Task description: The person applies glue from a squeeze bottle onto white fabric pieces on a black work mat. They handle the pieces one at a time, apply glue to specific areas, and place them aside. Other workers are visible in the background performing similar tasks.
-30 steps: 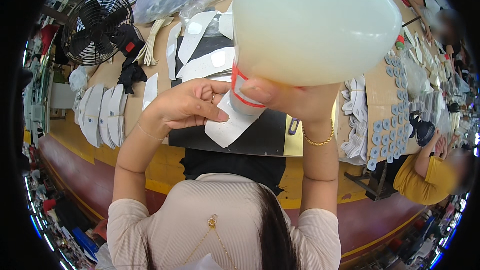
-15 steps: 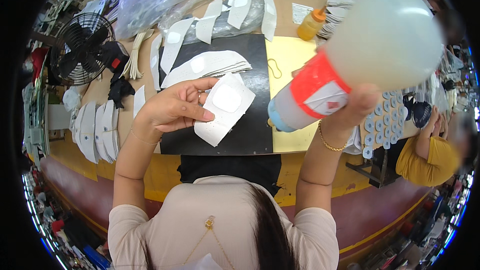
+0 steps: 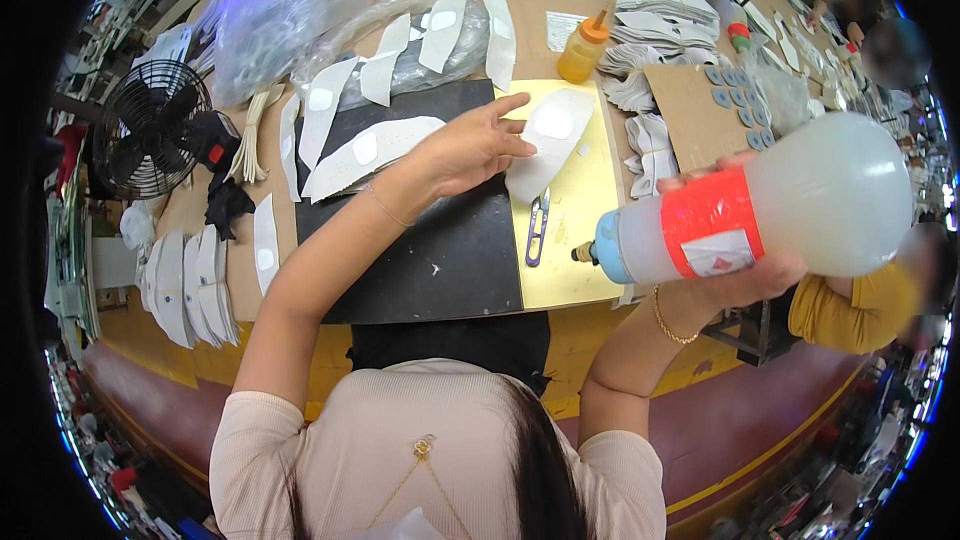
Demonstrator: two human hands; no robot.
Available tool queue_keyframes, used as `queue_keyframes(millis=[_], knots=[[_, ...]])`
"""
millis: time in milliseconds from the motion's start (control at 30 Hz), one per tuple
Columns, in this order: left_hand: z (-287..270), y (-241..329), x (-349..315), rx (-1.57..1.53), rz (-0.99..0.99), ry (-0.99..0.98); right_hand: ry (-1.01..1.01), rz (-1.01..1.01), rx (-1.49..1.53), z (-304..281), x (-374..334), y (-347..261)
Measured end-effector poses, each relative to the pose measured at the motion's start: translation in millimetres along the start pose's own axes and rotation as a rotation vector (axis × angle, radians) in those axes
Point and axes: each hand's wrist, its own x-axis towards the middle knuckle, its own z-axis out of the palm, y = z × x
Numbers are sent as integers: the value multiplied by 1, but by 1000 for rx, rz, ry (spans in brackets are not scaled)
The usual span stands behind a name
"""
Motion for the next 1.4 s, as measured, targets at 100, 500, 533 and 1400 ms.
queue_keyframes(millis=[100,500,533,1400], knots=[[-11,-26,-14,465,220,172,47,-61,30,0,-6,2],[-123,-4,-117,1544,349,718,155,26,-410,41,3,51],[-116,-6,-118,1593,423,738,170,16,-435,46,3,53],[-117,1,-115,1442,387,591,37,138,-458,65,1,83]])
